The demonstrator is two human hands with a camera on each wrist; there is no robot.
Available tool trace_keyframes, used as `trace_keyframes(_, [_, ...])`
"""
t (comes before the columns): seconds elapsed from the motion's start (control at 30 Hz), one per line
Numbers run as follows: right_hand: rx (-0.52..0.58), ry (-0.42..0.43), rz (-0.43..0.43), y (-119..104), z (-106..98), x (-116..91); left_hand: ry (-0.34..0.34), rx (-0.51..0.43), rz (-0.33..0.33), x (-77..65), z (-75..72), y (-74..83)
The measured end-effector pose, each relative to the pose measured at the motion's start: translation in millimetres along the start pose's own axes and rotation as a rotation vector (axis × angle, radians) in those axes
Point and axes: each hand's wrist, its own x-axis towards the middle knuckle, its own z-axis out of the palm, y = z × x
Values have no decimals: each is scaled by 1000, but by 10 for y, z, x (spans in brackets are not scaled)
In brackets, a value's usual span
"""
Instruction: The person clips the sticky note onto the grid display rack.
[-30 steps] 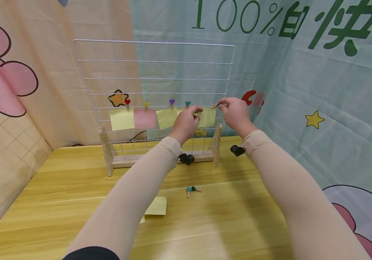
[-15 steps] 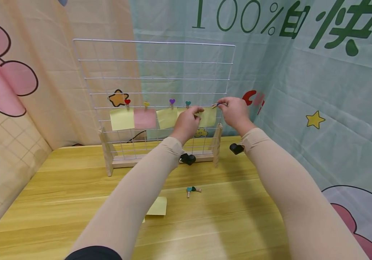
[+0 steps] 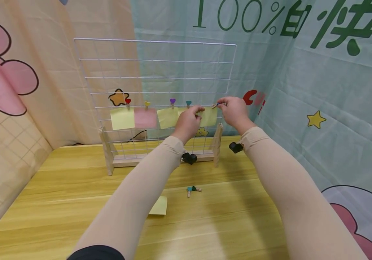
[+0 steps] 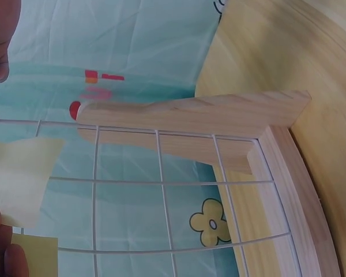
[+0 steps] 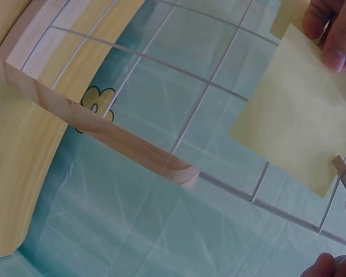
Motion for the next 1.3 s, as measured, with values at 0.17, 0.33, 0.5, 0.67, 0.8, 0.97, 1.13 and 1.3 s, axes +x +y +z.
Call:
trace_keyframes(0.17, [-18,-8,-7,-6,0,16,10,-10,8,5,4,-9])
trace_keyframes(0.33, [-36,-22,-13,-5,0,34,7,10,4,6,7,-5])
trace_keyframes(0.5, [-32,-46,-4,-13,-16,43,19,22,11,7,15,10])
trace_keyframes(0.67, [-39,-69,2,-19,-22,59,14,16,6,-4,16,8])
trace_keyframes(0.8, [-51,-72,-2,-13,-11,79,4,29,-3,-6,14,7])
trace_keyframes(0.97, [-63,-69,-11,-18,-14,78,7,41,-5,-3,21,5])
trace_keyframes(1.13, [-50,-72,-5,-24,-13,74,6,29,-7,-13,23,12])
trace_keyframes(1.3, [-26,-78,4,-28,-9,68,3,23,-14,-22,25,17])
